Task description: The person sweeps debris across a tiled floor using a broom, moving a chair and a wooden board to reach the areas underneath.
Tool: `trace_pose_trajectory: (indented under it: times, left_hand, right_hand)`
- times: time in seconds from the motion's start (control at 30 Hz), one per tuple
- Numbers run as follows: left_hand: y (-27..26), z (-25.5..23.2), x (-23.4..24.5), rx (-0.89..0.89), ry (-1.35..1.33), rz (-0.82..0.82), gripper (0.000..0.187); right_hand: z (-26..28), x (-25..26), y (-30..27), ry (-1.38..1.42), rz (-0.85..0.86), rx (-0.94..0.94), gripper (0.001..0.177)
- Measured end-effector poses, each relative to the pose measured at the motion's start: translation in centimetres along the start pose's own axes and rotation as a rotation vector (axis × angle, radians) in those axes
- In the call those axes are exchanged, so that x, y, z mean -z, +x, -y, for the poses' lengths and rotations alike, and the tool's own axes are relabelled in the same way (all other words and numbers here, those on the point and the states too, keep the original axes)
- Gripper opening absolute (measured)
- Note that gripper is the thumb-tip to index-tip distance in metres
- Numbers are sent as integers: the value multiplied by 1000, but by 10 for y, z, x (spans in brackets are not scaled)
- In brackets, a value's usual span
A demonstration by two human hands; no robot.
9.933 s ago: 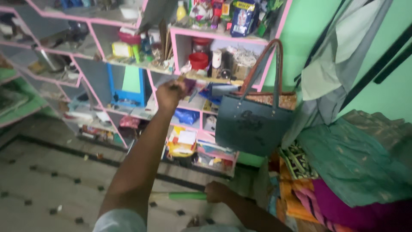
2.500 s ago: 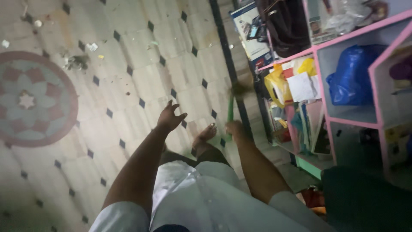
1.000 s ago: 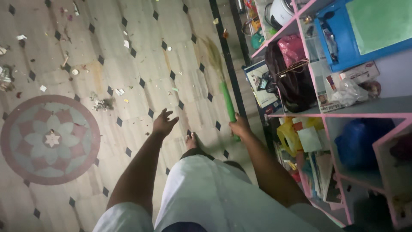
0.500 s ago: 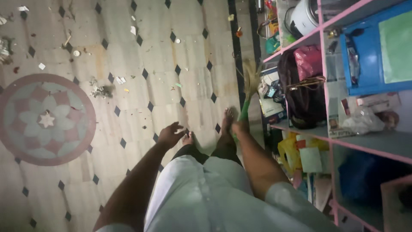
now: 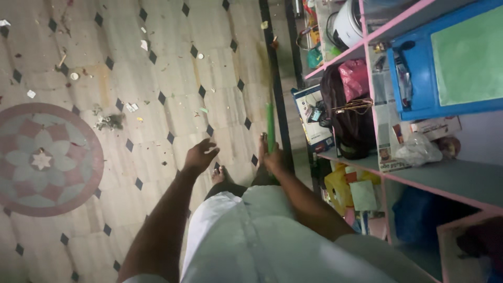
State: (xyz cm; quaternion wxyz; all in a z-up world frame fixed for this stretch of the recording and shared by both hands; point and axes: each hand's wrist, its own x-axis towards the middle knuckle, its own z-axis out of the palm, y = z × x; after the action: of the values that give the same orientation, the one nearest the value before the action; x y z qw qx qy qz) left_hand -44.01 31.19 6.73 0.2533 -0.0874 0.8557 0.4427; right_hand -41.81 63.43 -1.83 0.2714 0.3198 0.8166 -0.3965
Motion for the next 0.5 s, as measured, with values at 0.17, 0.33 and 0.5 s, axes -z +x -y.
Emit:
trace_pose_trajectory:
  times: [0.17, 0.33, 0.5]
  left_hand:
    - [5, -36, -4, -8, -56, 22, 43]
    - [-14, -27, -23, 178, -80, 48, 44]
    - [-29, -8, -24, 192, -57, 25, 40]
  right_hand:
    - [-2, -3, 23, 165, 83, -188, 43]
    - [39, 1, 84, 113, 202, -177, 42]
    - [75, 31, 75, -19, 120, -39, 41]
